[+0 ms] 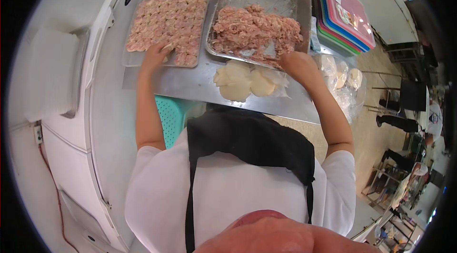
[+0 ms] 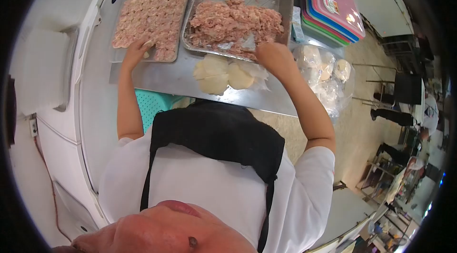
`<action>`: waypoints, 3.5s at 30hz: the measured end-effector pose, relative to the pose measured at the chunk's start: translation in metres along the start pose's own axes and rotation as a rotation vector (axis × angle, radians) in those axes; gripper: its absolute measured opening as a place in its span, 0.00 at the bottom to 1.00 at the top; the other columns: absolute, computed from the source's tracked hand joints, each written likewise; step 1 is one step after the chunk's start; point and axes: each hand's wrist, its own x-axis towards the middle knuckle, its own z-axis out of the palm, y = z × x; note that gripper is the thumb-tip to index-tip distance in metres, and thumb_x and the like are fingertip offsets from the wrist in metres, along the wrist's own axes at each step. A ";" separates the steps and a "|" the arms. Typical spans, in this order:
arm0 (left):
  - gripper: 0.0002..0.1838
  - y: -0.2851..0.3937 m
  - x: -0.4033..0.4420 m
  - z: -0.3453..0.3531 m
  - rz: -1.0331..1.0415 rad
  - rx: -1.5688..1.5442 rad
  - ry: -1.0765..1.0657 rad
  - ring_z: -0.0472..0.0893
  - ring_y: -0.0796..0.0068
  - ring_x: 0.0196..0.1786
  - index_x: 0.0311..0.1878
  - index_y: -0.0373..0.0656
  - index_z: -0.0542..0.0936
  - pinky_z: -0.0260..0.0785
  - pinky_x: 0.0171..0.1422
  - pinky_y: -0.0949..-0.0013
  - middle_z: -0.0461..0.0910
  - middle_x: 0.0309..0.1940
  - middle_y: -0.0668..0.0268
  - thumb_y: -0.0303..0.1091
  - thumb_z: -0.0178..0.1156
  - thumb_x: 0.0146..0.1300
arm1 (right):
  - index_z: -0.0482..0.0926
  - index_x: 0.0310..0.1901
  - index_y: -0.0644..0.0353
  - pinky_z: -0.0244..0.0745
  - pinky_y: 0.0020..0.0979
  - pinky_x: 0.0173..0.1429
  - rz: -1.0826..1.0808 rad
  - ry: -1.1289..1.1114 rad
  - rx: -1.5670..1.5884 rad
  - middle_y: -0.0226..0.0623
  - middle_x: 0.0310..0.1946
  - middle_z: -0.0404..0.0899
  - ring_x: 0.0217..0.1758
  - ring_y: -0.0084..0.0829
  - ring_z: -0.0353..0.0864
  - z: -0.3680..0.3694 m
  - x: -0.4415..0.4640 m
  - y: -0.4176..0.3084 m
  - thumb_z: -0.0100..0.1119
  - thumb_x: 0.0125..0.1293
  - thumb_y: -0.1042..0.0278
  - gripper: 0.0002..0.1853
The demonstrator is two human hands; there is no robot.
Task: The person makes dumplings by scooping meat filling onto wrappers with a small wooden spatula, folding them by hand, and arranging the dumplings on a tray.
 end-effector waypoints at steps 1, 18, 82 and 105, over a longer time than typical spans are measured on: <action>0.15 -0.006 0.000 0.000 0.012 0.045 0.049 0.80 0.68 0.36 0.45 0.39 0.82 0.71 0.43 0.66 0.82 0.33 0.58 0.38 0.60 0.60 | 0.81 0.27 0.58 0.74 0.45 0.38 0.057 -0.067 -0.006 0.44 0.26 0.80 0.33 0.46 0.81 -0.006 -0.002 0.000 0.51 0.63 0.59 0.15; 0.17 0.107 -0.003 -0.011 0.027 -1.523 0.080 0.79 0.66 0.53 0.57 0.38 0.74 0.73 0.56 0.63 0.79 0.50 0.63 0.34 0.54 0.67 | 0.81 0.22 0.56 0.78 0.41 0.32 -0.142 0.166 0.001 0.40 0.22 0.81 0.28 0.41 0.83 0.023 -0.013 0.004 0.54 0.53 0.69 0.08; 0.36 0.263 0.026 0.074 0.431 -0.649 -0.054 0.73 0.68 0.59 0.65 0.45 0.68 0.67 0.63 0.65 0.75 0.54 0.57 0.26 0.69 0.50 | 0.77 0.51 0.64 0.73 0.37 0.43 0.034 0.132 1.014 0.52 0.36 0.80 0.40 0.48 0.81 -0.072 -0.052 0.009 0.52 0.70 0.59 0.17; 0.34 0.239 0.051 0.118 0.066 -0.277 -0.199 0.78 0.64 0.51 0.60 0.39 0.71 0.68 0.58 0.65 0.80 0.47 0.57 0.42 0.70 0.51 | 0.76 0.51 0.50 0.76 0.43 0.34 0.017 0.316 0.185 0.43 0.33 0.79 0.35 0.43 0.82 0.055 0.017 0.074 0.53 0.64 0.64 0.14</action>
